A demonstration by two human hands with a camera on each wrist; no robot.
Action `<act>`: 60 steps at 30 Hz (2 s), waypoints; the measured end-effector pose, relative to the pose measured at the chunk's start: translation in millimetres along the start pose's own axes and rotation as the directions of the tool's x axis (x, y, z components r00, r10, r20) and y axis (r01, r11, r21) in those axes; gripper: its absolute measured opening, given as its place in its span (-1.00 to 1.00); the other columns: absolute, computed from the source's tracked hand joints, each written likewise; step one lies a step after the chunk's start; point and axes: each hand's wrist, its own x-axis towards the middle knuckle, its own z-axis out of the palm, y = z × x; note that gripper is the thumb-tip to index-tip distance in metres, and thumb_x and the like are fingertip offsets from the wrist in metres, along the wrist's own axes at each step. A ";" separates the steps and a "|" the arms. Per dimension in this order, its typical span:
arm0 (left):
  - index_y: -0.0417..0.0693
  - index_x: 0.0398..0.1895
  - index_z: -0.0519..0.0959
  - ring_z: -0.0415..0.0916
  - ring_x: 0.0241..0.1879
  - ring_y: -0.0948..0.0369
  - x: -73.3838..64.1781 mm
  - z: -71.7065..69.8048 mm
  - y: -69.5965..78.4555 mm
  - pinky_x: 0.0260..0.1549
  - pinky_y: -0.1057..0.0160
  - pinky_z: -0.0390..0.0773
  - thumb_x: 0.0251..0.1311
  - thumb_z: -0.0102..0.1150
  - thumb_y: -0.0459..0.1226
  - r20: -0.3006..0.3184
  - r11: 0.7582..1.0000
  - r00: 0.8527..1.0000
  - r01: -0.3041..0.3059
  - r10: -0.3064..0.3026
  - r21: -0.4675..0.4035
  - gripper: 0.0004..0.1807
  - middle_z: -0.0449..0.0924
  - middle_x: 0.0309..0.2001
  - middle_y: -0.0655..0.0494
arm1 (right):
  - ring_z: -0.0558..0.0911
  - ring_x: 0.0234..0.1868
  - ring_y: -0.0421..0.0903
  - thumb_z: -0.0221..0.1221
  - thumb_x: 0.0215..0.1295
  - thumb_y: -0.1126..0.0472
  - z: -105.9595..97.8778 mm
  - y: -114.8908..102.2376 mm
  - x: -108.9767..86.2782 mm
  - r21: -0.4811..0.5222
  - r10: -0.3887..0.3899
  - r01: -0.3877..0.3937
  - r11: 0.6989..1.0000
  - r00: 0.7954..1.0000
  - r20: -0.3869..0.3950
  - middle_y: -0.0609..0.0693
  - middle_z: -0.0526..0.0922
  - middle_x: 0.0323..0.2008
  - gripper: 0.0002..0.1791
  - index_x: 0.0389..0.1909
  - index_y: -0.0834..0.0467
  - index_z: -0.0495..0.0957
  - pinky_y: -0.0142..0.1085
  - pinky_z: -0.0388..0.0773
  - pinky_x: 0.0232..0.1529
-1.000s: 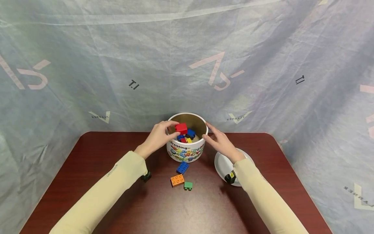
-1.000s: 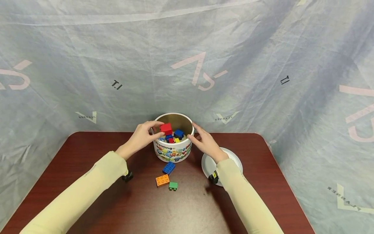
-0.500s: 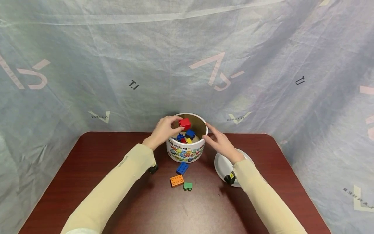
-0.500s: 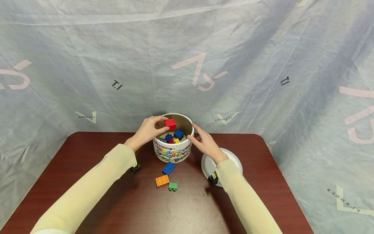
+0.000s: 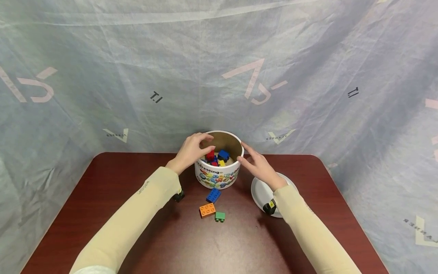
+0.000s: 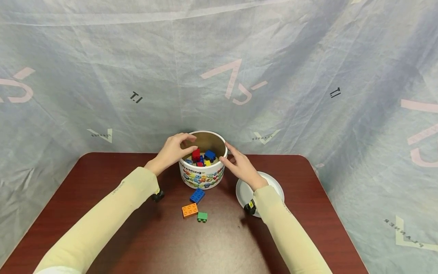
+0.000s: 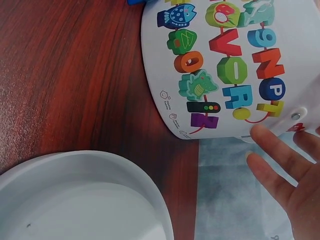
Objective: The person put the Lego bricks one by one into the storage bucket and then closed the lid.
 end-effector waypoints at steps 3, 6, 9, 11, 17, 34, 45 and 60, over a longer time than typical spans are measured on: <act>-0.05 0.23 0.66 0.55 0.03 0.03 -1.2 -0.7 0.1 0.07 -0.01 0.58 0.38 0.36 -0.15 0.000 1.000 1.000 -0.002 0.002 -0.007 -0.60 0.66 0.12 -0.02 | 0.71 0.09 0.07 0.17 0.54 -0.11 0.1 0.0 0.3 -0.001 -0.001 0.001 1.000 1.000 0.001 0.21 0.46 0.41 -0.18 0.68 -0.04 0.06 0.04 0.65 0.12; -0.04 0.23 0.66 0.55 0.01 0.04 -2.9 -1.3 0.4 0.04 0.01 0.58 0.38 0.36 -0.14 0.002 1.000 1.000 -0.008 0.008 -0.013 -0.60 0.67 0.11 -0.03 | 0.71 0.08 0.09 0.17 0.54 -0.11 0.4 0.3 1.0 -0.001 -0.003 0.003 1.000 1.000 -0.001 0.23 0.46 0.41 -0.18 0.68 -0.03 0.07 0.05 0.65 0.12; -0.04 0.22 0.66 0.54 -0.03 0.05 -5.7 -1.8 1.2 -0.01 0.02 0.59 0.37 0.37 -0.16 0.002 1.000 1.000 -0.013 0.013 -0.015 -0.60 0.67 0.09 -0.03 | 0.70 0.09 0.13 0.17 0.54 -0.10 0.7 0.3 1.4 0.006 -0.001 0.001 1.000 1.000 -0.002 0.25 0.46 0.41 -0.18 0.68 -0.02 0.07 0.07 0.65 0.11; -0.05 0.21 0.67 0.53 -0.05 0.05 -7.8 -2.4 2.3 -0.03 0.02 0.59 0.36 0.38 -0.17 -0.003 1.000 1.000 -0.019 0.019 -0.016 -0.61 0.67 0.06 -0.03 | 0.70 0.09 0.13 0.17 0.54 -0.10 0.6 -0.1 1.4 0.012 -0.002 0.002 1.000 1.000 -0.002 0.25 0.46 0.41 -0.18 0.68 -0.01 0.07 0.06 0.65 0.11; -0.06 0.19 0.67 0.54 -0.05 0.06 -14.3 -4.5 4.8 -0.03 0.03 0.60 0.36 0.38 -0.17 -0.015 0.999 0.999 -0.041 0.040 -0.037 -0.61 0.67 0.04 0.01 | 0.71 0.06 0.09 0.17 0.55 -0.08 0.2 -1.3 1.4 0.008 -0.009 0.009 1.000 1.000 -0.011 0.23 0.49 0.39 -0.19 0.67 0.03 0.09 0.03 0.66 0.09; -0.06 0.19 0.68 0.55 -0.08 0.10 -38.3 -11.6 12.1 -0.08 -0.02 0.65 0.33 0.42 -0.19 -0.027 0.994 0.997 -0.070 0.068 -0.087 -0.60 0.68 0.09 0.04 | 0.70 0.09 0.05 0.16 0.55 -0.12 0.7 -2.8 0.6 0.007 0.011 -0.011 1.000 1.000 0.000 0.18 0.42 0.46 -0.18 0.68 -0.04 0.06 0.04 0.63 0.16; 0.00 0.14 0.71 0.57 -0.05 0.13 -62.7 -13.5 14.1 -0.06 -0.02 0.63 0.31 0.43 -0.17 -0.054 0.989 0.992 -0.117 0.112 -0.091 -0.64 0.70 0.04 0.09 | 0.70 0.11 0.06 0.15 0.55 -0.12 1.5 -1.0 0.1 0.003 0.006 -0.006 1.000 1.000 -0.001 0.16 0.43 0.46 -0.18 0.68 -0.02 0.05 0.04 0.62 0.17; -0.08 0.13 0.71 0.52 -0.15 0.13 -98.0 -6.7 13.1 -0.16 -0.02 0.60 0.23 0.49 -0.26 -0.013 0.983 0.990 -0.141 0.140 -0.118 -0.61 0.69 -0.05 0.02 | 0.71 0.05 0.07 0.15 0.55 -0.11 1.6 -0.5 0.5 0.009 0.017 -0.017 1.000 1.000 -0.006 0.14 0.42 0.46 -0.19 0.68 -0.07 0.05 0.07 0.64 0.12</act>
